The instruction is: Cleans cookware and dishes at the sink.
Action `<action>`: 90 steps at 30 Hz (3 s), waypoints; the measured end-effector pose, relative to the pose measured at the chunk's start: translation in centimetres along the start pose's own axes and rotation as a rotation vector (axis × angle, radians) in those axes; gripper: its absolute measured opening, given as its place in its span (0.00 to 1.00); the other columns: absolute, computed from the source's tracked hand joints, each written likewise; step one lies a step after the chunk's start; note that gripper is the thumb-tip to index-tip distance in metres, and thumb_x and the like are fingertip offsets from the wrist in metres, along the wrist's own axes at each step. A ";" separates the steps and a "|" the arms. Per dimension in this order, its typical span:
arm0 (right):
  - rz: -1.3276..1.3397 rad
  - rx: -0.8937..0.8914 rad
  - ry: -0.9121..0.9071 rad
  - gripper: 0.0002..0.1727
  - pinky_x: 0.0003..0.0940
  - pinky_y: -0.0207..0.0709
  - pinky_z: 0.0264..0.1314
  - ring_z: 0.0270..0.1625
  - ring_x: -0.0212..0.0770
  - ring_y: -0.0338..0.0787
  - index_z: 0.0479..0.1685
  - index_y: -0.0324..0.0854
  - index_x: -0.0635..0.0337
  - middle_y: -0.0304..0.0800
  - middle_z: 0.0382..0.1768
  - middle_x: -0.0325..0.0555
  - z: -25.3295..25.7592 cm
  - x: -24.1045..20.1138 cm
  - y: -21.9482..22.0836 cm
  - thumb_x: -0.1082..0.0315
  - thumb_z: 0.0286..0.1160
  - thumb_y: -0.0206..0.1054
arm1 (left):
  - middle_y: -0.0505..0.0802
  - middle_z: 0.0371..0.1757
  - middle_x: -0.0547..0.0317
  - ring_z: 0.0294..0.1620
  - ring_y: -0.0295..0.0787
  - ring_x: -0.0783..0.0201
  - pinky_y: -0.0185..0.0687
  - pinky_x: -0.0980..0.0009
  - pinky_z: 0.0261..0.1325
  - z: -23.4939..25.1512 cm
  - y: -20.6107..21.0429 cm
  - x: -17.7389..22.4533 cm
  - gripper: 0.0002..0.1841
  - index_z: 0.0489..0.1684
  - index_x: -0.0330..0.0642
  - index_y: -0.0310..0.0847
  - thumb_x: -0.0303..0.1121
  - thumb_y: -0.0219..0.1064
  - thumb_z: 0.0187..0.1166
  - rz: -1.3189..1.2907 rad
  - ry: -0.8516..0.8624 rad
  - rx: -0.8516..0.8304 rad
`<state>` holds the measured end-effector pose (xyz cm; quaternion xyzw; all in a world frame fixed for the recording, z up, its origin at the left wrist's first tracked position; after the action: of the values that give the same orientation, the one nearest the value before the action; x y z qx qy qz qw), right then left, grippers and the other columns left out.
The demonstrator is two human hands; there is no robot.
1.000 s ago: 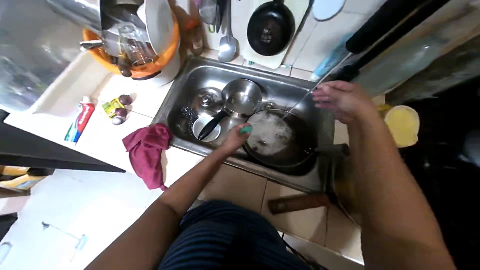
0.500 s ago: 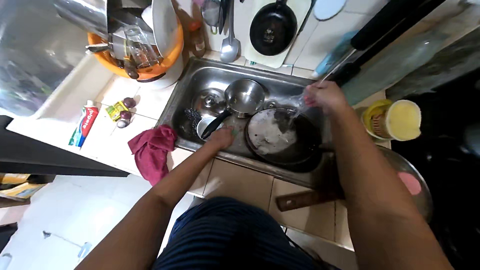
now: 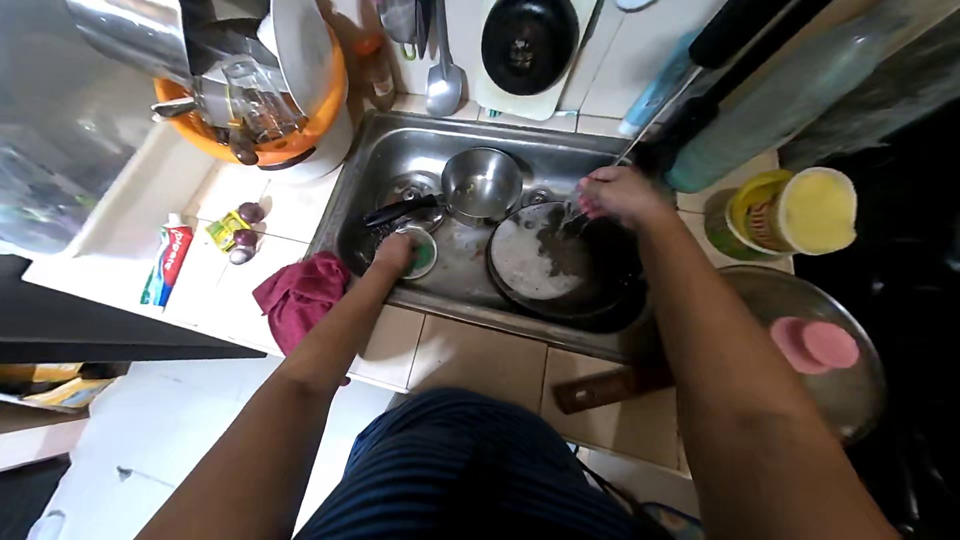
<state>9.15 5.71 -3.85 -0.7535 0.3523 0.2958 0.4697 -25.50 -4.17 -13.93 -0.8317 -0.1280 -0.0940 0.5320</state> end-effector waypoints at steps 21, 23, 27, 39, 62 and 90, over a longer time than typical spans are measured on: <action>0.121 0.122 0.026 0.18 0.29 0.78 0.40 0.33 0.32 0.82 0.65 0.78 0.68 0.85 0.43 0.49 0.8 -0.7 0.0 0.62 0.94 0.52 | 0.89 0.61 0.39 0.58 0.87 0.51 0.82 0.50 0.64 -2.3 -1.9 -2.9 0.18 0.72 0.33 0.78 0.27 0.53 0.89 -0.966 -0.247 0.225; 0.031 0.078 0.010 0.20 0.33 0.80 0.48 0.38 0.36 0.84 0.64 0.78 0.72 0.85 0.47 0.55 1.1 -0.5 0.1 0.62 0.95 0.51 | 0.88 0.52 0.50 0.45 0.87 0.62 0.86 0.61 0.49 -2.7 -2.0 -2.2 0.17 0.71 0.37 0.74 0.25 0.52 0.88 -1.372 -0.240 0.263; -0.162 0.039 0.004 0.22 0.49 0.78 0.67 0.57 0.52 0.88 0.66 0.77 0.76 0.86 0.59 0.67 2.0 0.1 -0.4 0.61 0.93 0.55 | 0.87 0.57 0.53 0.51 0.88 0.59 0.88 0.58 0.52 -1.6 -1.3 1.6 0.21 0.80 0.50 0.63 0.27 0.43 0.90 -1.761 -0.125 0.082; -0.278 0.427 -0.019 0.18 0.64 0.73 0.70 0.66 0.65 0.86 0.53 0.87 0.72 0.87 0.60 0.70 0.9 -2.6 -8.5 0.66 0.88 0.56 | 0.80 0.80 0.39 0.77 0.79 0.48 0.73 0.50 0.79 6.8 -2.0 28.2 0.23 0.83 0.39 0.71 0.22 0.49 0.91 -0.768 0.428 -0.173; -1.060 -0.076 0.248 0.18 0.72 0.71 0.65 0.63 0.70 0.86 0.53 0.86 0.72 0.88 0.56 0.69 -10.2 6.7 -3.3 0.62 0.78 0.71 | 0.86 0.48 0.54 0.41 0.85 0.67 0.85 0.68 0.47 5.2 2.2 27.1 0.19 0.73 0.36 0.69 0.30 0.61 0.86 -1.248 0.270 -0.407; 0.161 0.760 -0.448 0.19 0.33 0.80 0.49 0.44 0.39 0.86 0.47 0.80 0.76 0.87 0.41 0.59 -20.5 0.1 -2.6 0.78 0.53 0.75 | 0.70 0.89 0.44 0.90 0.63 0.48 0.53 0.48 0.90 -8.5 6.0 26.0 0.25 0.90 0.42 0.62 0.38 0.47 0.96 -0.260 0.656 -0.650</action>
<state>13.71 -12.30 5.22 -0.4152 0.3830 0.3368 0.7533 0.93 -11.38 -7.90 -0.8587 -0.0203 -0.4522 0.2404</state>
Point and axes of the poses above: each hand's wrist, its own z-axis towards the middle knuckle, its own y-axis out of the palm, x = y × z, the point moved 10 cm from there along z, towards the middle knuckle
